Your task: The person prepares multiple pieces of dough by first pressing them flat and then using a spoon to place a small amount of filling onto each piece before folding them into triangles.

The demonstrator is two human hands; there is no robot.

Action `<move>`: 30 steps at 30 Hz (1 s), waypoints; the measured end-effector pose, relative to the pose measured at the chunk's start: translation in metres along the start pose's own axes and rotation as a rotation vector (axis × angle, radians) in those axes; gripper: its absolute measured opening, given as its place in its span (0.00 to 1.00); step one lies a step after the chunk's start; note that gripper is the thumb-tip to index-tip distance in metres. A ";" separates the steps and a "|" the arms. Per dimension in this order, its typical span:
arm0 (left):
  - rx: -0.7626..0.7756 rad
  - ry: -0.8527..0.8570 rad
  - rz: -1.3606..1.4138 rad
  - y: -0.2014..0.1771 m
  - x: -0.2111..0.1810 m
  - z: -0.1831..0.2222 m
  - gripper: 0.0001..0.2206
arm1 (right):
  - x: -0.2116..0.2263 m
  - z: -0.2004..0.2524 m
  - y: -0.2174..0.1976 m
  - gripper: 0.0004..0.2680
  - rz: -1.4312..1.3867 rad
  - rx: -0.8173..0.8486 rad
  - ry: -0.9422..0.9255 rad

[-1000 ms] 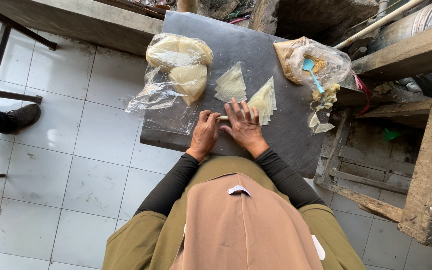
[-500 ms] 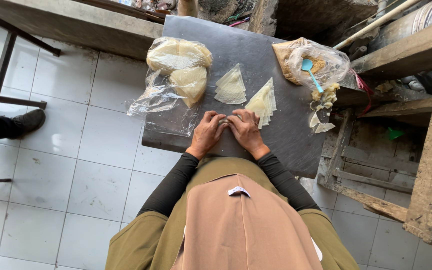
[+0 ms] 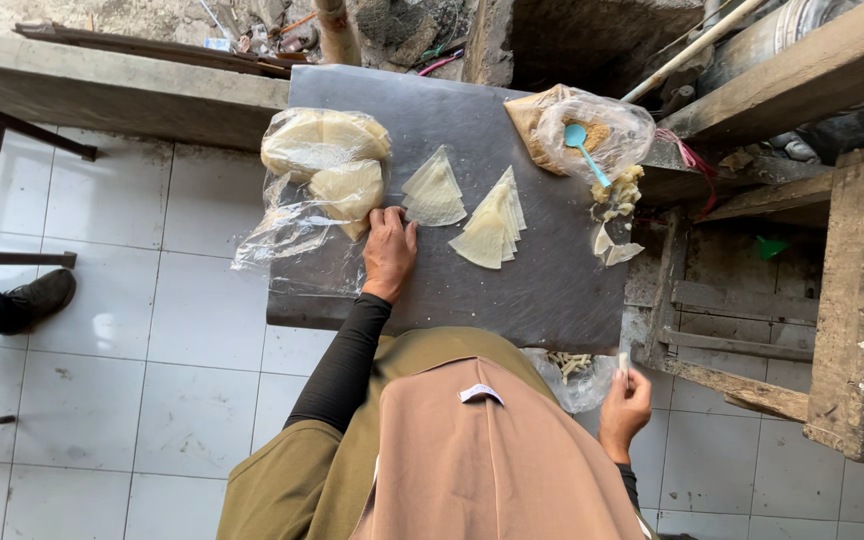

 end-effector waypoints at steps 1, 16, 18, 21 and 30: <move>0.021 -0.022 -0.010 0.004 0.002 -0.001 0.13 | -0.025 -0.002 0.002 0.09 0.071 -0.023 0.085; -0.034 0.072 0.257 0.012 -0.029 -0.030 0.08 | 0.019 -0.044 -0.016 0.09 -0.137 -0.362 -0.184; 0.009 0.045 0.335 0.010 -0.048 -0.040 0.08 | 0.065 -0.060 -0.022 0.09 -0.225 -0.385 -0.352; 0.043 0.039 0.474 0.001 -0.085 -0.055 0.07 | 0.139 -0.081 -0.006 0.07 -0.163 -0.376 -0.569; 0.104 -0.073 0.922 -0.001 -0.087 -0.006 0.07 | 0.261 -0.144 0.141 0.11 -0.068 0.070 -0.585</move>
Point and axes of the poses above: each hand's wrist, its own z-axis away from the middle knuckle, its own y-axis out of the palm, x = y × z, the point moved 10 cm from there along -z, towards the middle knuckle, and after that the axes turned 8 degrees about y, right-handed, at the moved point
